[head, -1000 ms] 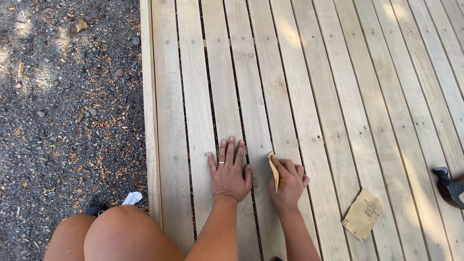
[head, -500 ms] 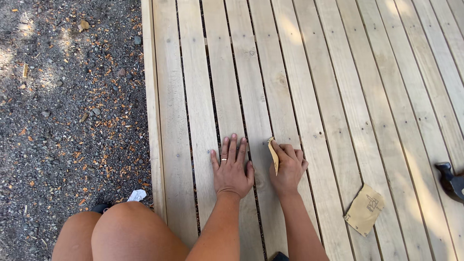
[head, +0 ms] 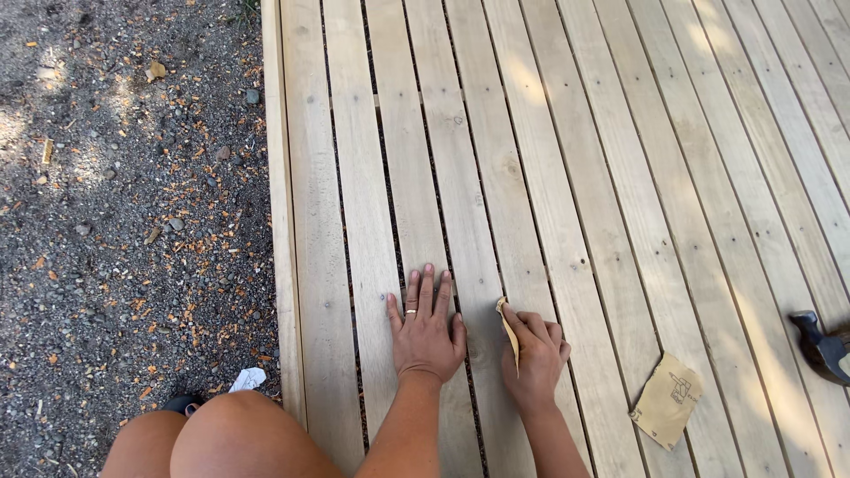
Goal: The person kneels beside a slatted wooden furniture panel outdoors and sands its surface by hand using sheets of sandpaper, working across different boards. They occasionally reposition the sandpaper sheets and a sanding block on the panel while continuing to sand.
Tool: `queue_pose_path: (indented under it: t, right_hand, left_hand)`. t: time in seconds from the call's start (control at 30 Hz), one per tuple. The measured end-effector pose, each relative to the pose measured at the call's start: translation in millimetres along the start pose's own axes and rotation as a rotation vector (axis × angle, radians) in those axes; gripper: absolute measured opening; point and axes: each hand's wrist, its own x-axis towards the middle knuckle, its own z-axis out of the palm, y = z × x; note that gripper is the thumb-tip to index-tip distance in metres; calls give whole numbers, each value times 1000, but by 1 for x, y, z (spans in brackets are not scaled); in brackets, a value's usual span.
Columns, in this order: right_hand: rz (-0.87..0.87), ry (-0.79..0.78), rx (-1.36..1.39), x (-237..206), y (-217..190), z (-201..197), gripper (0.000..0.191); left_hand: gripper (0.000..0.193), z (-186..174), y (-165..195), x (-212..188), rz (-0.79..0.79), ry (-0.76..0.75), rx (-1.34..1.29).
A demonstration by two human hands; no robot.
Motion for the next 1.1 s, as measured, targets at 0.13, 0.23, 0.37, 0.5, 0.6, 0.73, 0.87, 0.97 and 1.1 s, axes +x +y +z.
queue_pose_path:
  t: [0.13,0.23,0.37,0.5,0.6,0.73,0.87,0.97,1.1]
  right_hand:
    - [-8,12,4,-4,2,-1,51]
    - [-8,6,28,2,1,3,51]
    - [57,-13,51,9,-1,6,41]
    - [79,11,64,8,-1,8,21]
    - [104,13,87,4,1,9,21]
    - [14,37,46,7,-2,11,44]
    - [-27,72,12,29,-13,17,43]
    - [93,1,-10,41,-20,17,51]
    - [82,-15,-32,51,-22,19,54]
  left_hand:
    - [76,0,0,-1,-9,-16,1]
    - [74,1,0,-2,5,51,-6]
    - [76,4,0,1,-3,18,-8]
    - [75,3,1,-2,6,40,-14]
    - [75,-2,1,-3,19,43,-21]
    - [68,-10,-4,18,-83,-287,33]
    - [71,-14,-13,47,-40,128,24]
    - [73,-15,-14,53,-88,57,41]
    - [74,-17,-10,52,-140,-19,45]
